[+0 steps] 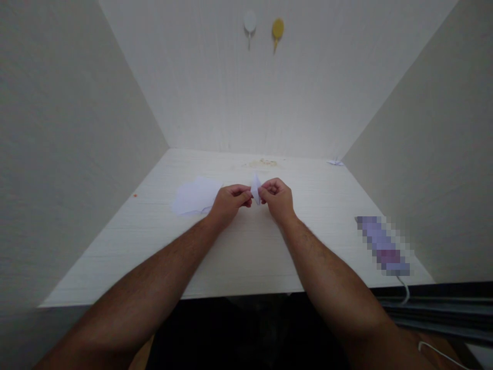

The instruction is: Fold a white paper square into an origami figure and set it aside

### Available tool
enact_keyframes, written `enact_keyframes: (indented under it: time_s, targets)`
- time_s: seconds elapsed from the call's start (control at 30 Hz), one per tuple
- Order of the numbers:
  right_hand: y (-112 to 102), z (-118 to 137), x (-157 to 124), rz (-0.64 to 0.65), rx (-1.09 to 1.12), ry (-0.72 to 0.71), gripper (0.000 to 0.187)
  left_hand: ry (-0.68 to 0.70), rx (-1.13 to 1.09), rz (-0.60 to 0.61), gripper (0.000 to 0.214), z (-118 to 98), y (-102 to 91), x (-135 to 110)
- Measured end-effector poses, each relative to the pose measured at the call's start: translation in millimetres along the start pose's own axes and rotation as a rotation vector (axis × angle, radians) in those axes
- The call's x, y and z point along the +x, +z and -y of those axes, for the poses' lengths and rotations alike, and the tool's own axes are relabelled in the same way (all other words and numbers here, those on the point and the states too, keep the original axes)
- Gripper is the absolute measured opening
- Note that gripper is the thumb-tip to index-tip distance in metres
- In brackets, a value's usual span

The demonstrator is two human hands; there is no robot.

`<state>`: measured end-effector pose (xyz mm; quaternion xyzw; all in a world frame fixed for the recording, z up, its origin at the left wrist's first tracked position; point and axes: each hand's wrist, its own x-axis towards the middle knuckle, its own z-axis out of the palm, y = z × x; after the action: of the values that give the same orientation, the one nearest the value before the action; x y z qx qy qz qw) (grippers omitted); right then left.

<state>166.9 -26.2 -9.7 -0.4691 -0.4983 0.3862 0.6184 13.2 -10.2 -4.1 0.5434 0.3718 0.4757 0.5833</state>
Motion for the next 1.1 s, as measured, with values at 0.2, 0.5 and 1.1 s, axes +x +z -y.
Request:
enact_keyframes:
  time_s: [0.2, 0.5, 1.1]
  targets:
    - [0.2, 1.4, 0.1, 0.018, -0.049, 0.014, 0.022, -0.005, -0.070, 0.019, 0.021, 0.9, 0.2, -0.1]
    - [0.9, 0.8, -0.9, 0.048, -0.054, 0.004, 0.022, -0.016, -0.100, 0.025, 0.023, -0.7, -1.3, -0.9]
    - [2.4, 1.3, -4.5, -0.021, -0.258, -0.095, 0.017, -0.035, 0.095, -0.077, 0.025, -11.0, 5.1, -6.5]
